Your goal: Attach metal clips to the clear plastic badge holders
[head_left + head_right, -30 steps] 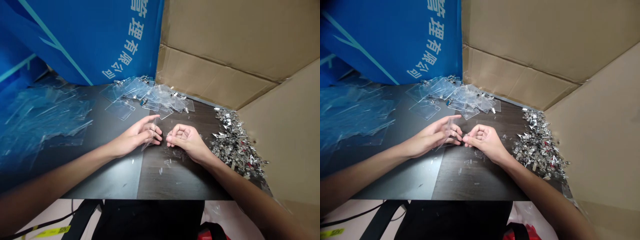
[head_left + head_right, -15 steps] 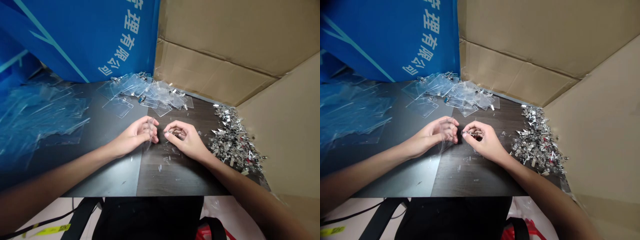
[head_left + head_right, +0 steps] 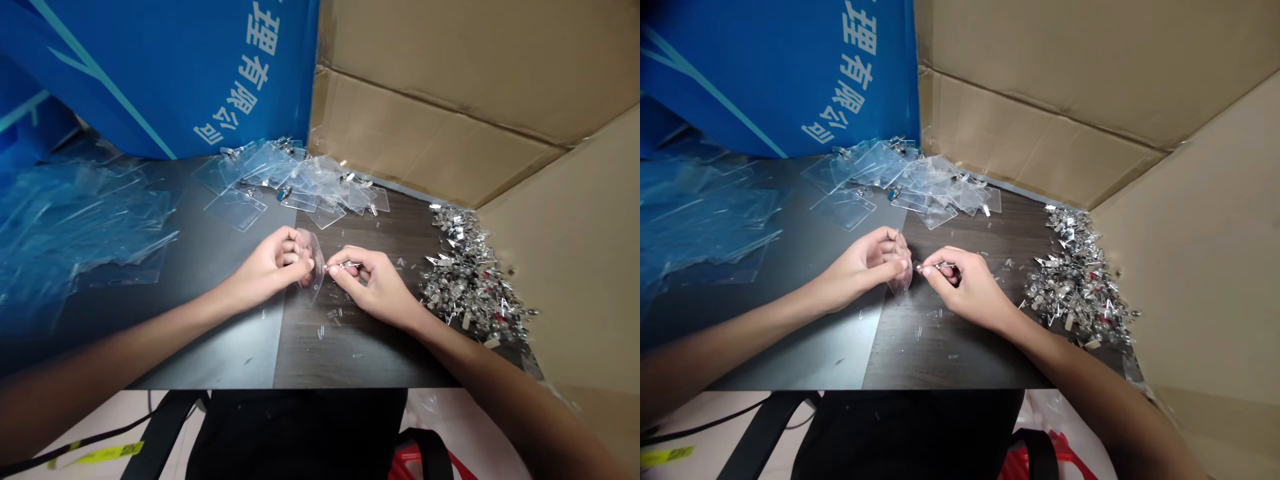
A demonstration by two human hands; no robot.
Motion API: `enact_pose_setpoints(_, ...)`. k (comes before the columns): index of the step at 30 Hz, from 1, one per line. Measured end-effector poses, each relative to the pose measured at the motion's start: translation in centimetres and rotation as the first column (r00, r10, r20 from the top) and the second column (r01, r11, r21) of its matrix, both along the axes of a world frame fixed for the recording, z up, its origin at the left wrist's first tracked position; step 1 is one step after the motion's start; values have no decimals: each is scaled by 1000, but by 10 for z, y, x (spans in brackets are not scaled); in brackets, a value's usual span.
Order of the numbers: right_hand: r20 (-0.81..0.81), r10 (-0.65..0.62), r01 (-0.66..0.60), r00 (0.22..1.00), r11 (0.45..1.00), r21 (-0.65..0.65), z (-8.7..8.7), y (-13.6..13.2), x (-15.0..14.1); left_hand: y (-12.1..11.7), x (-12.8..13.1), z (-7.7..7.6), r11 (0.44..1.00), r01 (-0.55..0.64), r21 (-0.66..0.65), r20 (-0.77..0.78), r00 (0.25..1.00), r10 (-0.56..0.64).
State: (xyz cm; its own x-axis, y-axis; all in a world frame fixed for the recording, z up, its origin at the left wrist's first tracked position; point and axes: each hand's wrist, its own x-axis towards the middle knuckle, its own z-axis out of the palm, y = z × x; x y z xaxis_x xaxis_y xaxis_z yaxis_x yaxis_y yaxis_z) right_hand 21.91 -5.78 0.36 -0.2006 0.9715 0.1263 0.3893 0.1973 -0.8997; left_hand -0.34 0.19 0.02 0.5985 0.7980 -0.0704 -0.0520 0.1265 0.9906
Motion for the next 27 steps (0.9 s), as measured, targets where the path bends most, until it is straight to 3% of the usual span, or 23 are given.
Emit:
enact_pose_setpoints(10, 60, 32, -40, 998, 990, 137, 5, -3, 1, -2, 0, -1, 996, -43, 75, -128, 990, 53)
enact_pose_setpoints(14, 15, 31, -33, 999, 987, 156, 4, -4, -1, -3, 1, -2, 992, -52, 119, -141, 988, 68)
enact_pose_setpoints(21, -213, -50, 46, 976, 999, -22, -5, 0, -1, -4, 3, -8, 976, -138, 166, -77, 985, 152)
enact_pose_setpoints(27, -354, -46, 1, 934, 992, -126, -3, 2, 0, -3, 1, -3, 998, -49, -37, 21, 999, 50)
